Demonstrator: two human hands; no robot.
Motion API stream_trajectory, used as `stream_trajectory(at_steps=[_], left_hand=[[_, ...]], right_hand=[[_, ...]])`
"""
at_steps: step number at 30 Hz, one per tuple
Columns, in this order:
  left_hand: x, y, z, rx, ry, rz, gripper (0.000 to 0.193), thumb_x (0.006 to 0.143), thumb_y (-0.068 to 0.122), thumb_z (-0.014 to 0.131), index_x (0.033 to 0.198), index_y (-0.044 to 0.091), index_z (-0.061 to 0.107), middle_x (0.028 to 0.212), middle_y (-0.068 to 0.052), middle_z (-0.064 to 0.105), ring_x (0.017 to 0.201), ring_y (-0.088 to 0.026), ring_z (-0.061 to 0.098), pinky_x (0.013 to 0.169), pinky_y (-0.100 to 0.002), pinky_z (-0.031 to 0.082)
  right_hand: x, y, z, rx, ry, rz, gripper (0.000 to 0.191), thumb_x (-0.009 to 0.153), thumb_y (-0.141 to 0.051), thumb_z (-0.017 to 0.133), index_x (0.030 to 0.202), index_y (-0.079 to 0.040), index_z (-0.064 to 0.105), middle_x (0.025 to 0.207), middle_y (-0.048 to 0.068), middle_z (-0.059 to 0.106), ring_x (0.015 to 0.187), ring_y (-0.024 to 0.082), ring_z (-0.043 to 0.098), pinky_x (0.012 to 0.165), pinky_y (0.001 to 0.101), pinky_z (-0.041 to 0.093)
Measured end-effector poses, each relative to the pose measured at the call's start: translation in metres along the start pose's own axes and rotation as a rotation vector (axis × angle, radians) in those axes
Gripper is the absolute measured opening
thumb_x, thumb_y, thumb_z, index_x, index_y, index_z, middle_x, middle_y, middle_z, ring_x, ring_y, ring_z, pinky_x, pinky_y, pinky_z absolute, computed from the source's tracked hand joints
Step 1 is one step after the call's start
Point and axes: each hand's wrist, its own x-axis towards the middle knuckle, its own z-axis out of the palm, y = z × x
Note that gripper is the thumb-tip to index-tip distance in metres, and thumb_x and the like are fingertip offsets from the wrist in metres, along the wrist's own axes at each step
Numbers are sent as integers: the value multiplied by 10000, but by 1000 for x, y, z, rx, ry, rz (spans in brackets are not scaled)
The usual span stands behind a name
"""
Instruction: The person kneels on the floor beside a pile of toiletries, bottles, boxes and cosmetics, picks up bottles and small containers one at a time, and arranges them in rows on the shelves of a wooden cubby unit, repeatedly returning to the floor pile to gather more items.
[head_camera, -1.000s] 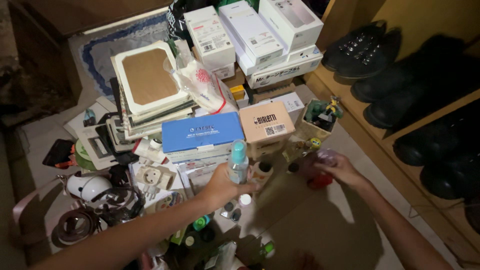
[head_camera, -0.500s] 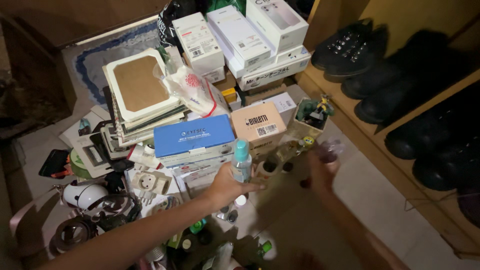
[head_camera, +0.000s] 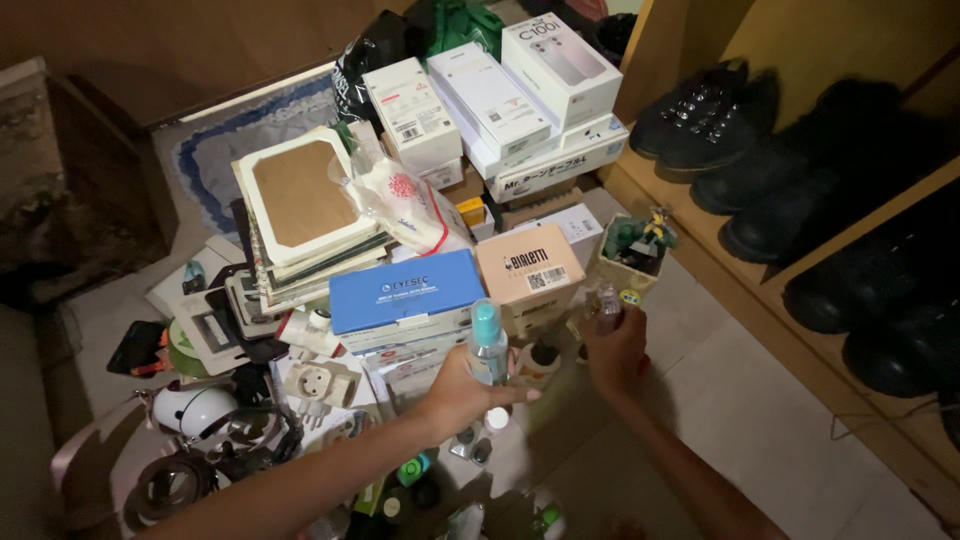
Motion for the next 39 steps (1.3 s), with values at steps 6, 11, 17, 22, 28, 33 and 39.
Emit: stream_trajectory(at_steps=[6,11,17,22,28,33,39], left_hand=[[-6,11,-5,-60,-19,-76,354,721,66,879,844,107,549,730,14,597,619,-84,563,566,-282,495],[-6,13,-7,3,20,60,315,700,69,876,877,97,617,803,39,635,739,-69,607,681,-263,534],[-3,13,-8,7,14,111,327,710,87,883,878,92,603,823,40,633,767,-72,588,711,-273,524],[0,18,-5,-10,-4,117,332,708,63,886,975,56,689,928,10,712,847,-92,657,785,-287,561],[9,6,-13,-35,-15,146,364,710,65,883,1040,46,729,1008,-3,759,915,-98,703,837,-290,589],[27,41,-38,-50,-80,169,217,783,29,848,904,31,667,803,-46,646,706,-151,621,633,-327,517],[41,160,-53,-43,-50,330,323,703,113,910,816,115,607,777,56,621,743,-64,602,699,-266,525]], right_hand=[[10,23,6,-18,-51,12,558,691,-277,899,1068,3,598,1009,221,687,949,427,664,815,492,528],[4,31,16,-53,-79,142,550,692,-256,902,1064,1,589,987,221,710,940,425,692,814,499,543],[-9,27,20,34,-71,185,539,724,-217,854,1158,-49,584,987,186,733,916,391,716,811,491,550],[-7,20,23,53,-29,73,543,737,-201,857,1187,-49,592,1047,193,736,953,385,714,825,489,551],[-12,9,11,46,7,108,572,739,-244,831,1231,-59,607,1054,194,738,971,391,715,833,495,554],[3,-28,-23,89,-12,126,577,757,-261,816,1258,-57,614,1044,156,725,932,330,702,810,453,550],[91,-110,-80,275,3,-284,497,734,-196,843,1164,-34,655,1032,81,711,919,210,679,823,355,541]])
